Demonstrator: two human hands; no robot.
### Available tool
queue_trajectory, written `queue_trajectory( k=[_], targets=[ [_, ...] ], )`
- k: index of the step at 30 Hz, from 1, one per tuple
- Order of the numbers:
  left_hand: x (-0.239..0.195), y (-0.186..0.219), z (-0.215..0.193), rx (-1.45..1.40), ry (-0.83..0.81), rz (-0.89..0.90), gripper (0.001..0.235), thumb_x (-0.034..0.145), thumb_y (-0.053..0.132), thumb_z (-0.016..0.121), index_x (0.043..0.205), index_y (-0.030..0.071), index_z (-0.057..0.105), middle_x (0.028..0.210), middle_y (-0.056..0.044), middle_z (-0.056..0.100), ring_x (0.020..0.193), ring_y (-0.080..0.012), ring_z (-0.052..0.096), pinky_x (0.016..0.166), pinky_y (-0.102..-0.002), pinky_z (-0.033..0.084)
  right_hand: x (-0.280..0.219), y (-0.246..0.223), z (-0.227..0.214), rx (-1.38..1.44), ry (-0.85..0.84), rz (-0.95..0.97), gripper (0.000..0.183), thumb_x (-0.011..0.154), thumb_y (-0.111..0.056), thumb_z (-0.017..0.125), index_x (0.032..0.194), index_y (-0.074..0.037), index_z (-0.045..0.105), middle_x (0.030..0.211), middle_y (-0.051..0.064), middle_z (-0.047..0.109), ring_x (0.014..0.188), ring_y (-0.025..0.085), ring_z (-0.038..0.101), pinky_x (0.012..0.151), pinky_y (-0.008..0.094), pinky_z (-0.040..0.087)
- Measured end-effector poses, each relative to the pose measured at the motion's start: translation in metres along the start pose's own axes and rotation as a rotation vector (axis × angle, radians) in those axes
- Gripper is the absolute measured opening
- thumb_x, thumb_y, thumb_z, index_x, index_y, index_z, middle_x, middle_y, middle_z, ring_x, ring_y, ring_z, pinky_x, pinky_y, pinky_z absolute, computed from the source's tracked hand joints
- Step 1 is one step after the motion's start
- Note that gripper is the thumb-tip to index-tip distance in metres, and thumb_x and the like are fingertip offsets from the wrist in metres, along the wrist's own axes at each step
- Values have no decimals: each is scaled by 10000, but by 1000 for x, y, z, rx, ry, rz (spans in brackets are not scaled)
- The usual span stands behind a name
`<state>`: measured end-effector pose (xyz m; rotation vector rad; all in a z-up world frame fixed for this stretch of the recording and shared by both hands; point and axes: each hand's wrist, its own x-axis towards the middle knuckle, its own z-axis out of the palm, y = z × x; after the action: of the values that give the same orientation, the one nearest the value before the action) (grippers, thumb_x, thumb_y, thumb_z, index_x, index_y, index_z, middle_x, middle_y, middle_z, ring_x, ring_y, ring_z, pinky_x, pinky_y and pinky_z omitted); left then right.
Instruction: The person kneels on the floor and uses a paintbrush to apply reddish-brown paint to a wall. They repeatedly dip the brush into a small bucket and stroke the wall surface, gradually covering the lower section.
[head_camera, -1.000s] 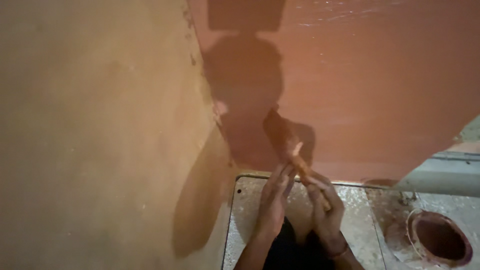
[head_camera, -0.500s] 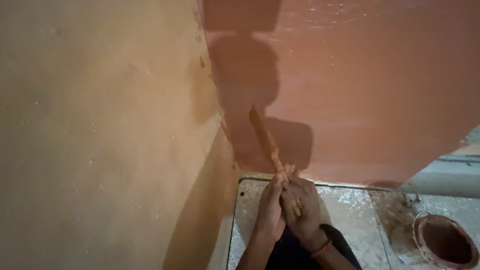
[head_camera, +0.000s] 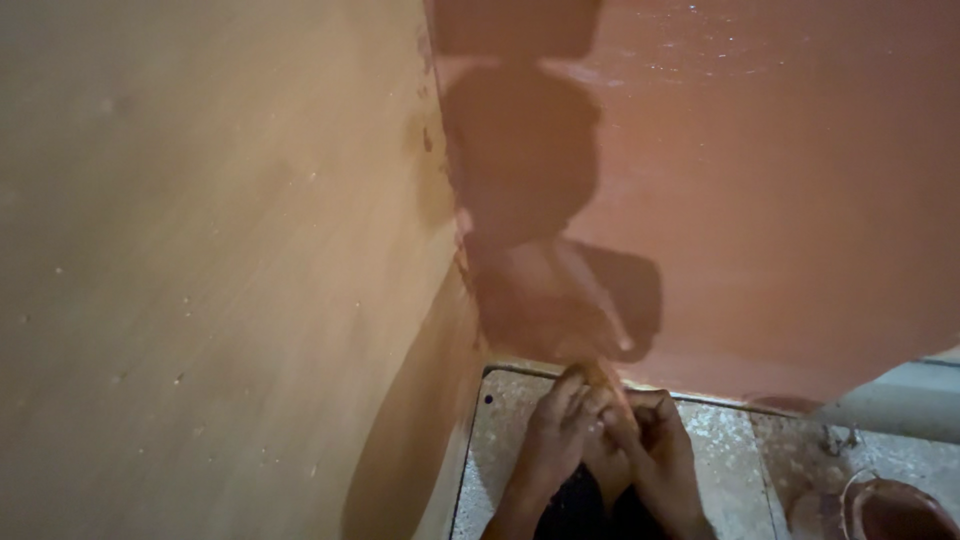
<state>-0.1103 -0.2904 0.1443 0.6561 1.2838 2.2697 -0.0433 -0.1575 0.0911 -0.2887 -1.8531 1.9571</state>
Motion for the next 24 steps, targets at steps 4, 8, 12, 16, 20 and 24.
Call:
queue_trajectory(
  k=[4, 8, 12, 16, 20, 24],
  targets=[
    [-2, 1, 8, 272, -72, 4, 269, 1130, 293, 536, 1147, 31, 598, 1050, -64, 606, 969, -156, 604, 899, -291, 527, -7, 3, -20, -37, 9, 92, 268, 956, -198, 645, 1174, -50, 593, 874, 44, 643, 765, 128, 565, 669, 284, 479],
    [6, 23, 5, 746, -88, 231, 317, 1078, 169, 565, 1362, 35, 608, 1341, -170, 676, 1275, -285, 645, 1094, -374, 494, 0, -15, -40, -483, 141, 120, 276, 975, -276, 657, 1156, -68, 660, 870, 98, 689, 752, 216, 567, 681, 363, 491],
    [30, 78, -32, 1001, 144, 131, 372, 1077, 109, 516, 1448, 80, 522, 1482, -155, 597, 1407, -301, 529, 1142, -412, 392, 21, -53, -47, -759, 102, -21, 350, 965, -303, 627, 1217, -64, 583, 829, 153, 743, 780, 302, 741, 666, 431, 556],
    [93, 113, -57, 1245, 336, 558, 604, 1027, 23, 503, 1607, 61, 341, 1653, -171, 414, 1558, -319, 388, 1299, -410, 318, 47, -79, -16, -869, 33, -156, 335, 953, -253, 652, 1209, -52, 571, 762, 209, 715, 690, 415, 709, 570, 508, 537],
    [127, 130, -76, 1376, 327, 563, 794, 924, -21, 531, 1623, -23, 154, 1701, -246, 168, 1585, -393, 173, 1305, -446, 157, 67, -90, 16, -905, -40, -358, 295, 946, -217, 670, 1142, -37, 543, 692, 193, 689, 595, 385, 698, 521, 487, 544],
    [131, 134, -84, 1375, 345, 562, 809, 923, -52, 506, 1637, -25, 128, 1727, -228, 139, 1619, -368, 140, 1336, -427, 128, 86, -81, 43, -852, -55, -510, 258, 948, -171, 656, 1155, -48, 562, 653, 183, 657, 554, 370, 672, 482, 480, 526]
  ],
)
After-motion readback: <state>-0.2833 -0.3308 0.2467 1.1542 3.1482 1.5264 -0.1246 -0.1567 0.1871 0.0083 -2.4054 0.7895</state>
